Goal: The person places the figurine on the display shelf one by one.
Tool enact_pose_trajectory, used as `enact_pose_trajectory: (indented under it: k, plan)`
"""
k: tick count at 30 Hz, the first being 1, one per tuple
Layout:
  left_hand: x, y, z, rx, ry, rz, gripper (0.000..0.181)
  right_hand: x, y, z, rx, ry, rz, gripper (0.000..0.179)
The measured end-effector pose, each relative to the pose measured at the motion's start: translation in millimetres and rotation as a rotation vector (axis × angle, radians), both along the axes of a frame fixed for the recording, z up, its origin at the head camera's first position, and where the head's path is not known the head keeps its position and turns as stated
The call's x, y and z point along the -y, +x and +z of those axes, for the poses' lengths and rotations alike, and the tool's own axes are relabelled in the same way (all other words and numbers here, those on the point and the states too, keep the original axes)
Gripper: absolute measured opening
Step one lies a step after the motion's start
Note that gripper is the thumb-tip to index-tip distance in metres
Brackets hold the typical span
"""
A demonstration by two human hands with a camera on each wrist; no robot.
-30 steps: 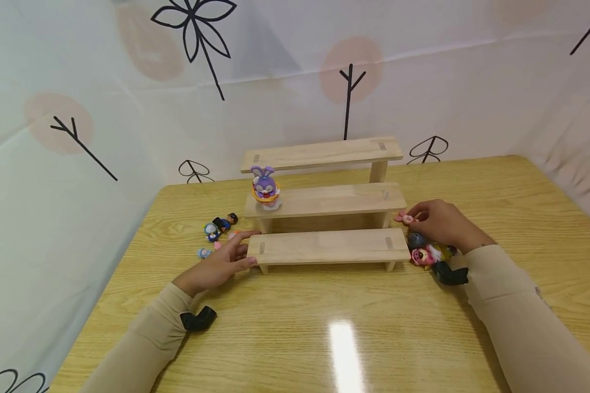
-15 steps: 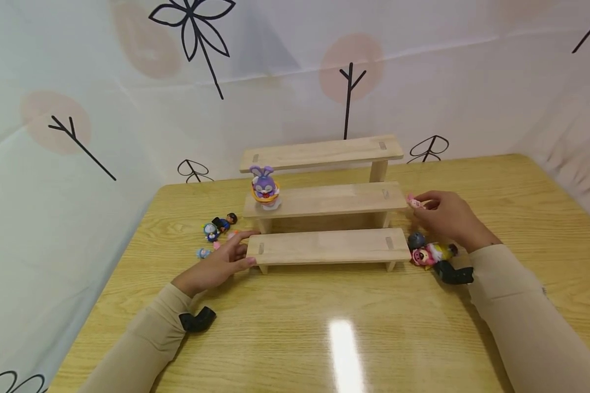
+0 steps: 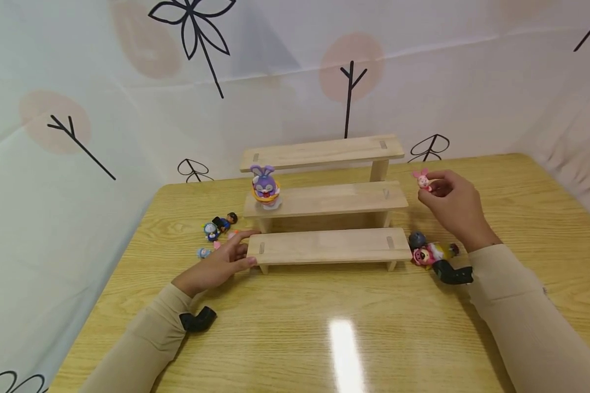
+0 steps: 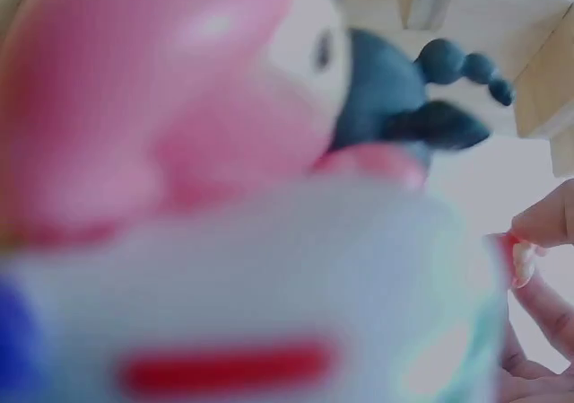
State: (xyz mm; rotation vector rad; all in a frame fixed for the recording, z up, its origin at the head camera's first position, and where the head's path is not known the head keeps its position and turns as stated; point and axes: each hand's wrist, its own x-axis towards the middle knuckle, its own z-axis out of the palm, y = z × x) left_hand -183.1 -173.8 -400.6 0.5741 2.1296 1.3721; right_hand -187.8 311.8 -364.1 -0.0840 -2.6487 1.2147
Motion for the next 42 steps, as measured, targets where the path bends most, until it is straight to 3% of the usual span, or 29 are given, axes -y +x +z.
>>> enact_pose_trajectory:
  k: [11, 21, 28, 33, 42]
  plan:
    - [-0.1, -0.3, 0.2, -0.008, -0.007, 0.003, 0.066, 15.1, 5.3, 13.6, -0.132, -0.214, 0.053, 0.038]
    - [0.3, 2.3, 3.8, -0.001, -0.004, 0.009, 0.065, 40.8, 17.6, 30.0, -0.191, -0.246, 0.064, 0.039]
    - [-0.1, 2.9, 4.6, -0.005, -0.005, -0.002, 0.065, 64.3, 23.6, 38.7, -0.266, -0.339, 0.149, 0.037]
    - [0.4, 3.5, 4.9, -0.004, -0.007, 0.007, 0.066, 80.9, 19.4, 41.4, -0.284, -0.440, 0.222, 0.035]
    - [-0.2, 3.3, 4.5, 0.000, -0.012, -0.001, 0.066, 105.7, 10.4, 40.7, -0.212, -0.312, 0.243, 0.036]
